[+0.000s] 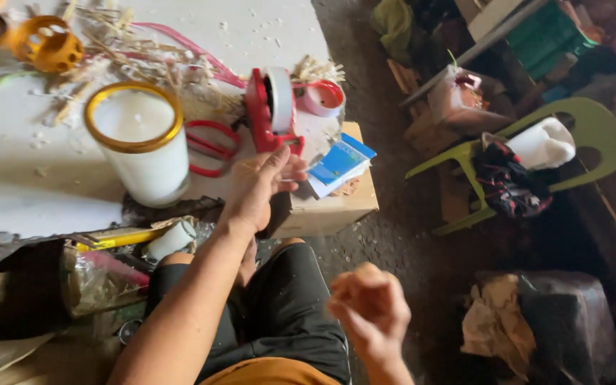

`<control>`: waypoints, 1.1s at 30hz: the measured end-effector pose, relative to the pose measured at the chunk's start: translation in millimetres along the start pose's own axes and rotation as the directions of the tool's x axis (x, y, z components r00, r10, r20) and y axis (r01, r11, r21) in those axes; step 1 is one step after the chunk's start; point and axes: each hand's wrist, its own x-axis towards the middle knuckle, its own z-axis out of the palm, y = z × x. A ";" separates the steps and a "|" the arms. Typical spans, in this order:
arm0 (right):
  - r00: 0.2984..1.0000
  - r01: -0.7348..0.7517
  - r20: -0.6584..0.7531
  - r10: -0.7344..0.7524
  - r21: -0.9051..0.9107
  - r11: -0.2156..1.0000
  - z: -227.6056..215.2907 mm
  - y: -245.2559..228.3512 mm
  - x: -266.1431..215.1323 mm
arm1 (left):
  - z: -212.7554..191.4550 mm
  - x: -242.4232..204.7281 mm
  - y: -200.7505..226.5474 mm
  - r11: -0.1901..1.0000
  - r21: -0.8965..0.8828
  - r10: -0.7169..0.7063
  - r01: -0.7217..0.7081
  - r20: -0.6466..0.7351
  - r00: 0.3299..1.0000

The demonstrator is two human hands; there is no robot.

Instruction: The person assembles candles by inserting wicks into white cylindrical containers and then fitting gold metal rings onto the rims. They handle each candle individually, using a tape dispenser to apply adhesive to the rings before placement. Finished candles are placed into a cardboard box.

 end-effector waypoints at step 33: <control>0.794 0.601 0.534 -0.290 -0.617 0.509 42.8 27.6 159.4 | -97.2 -21.8 96.7 0.667 0.367 0.740 -0.649 -0.427 0.519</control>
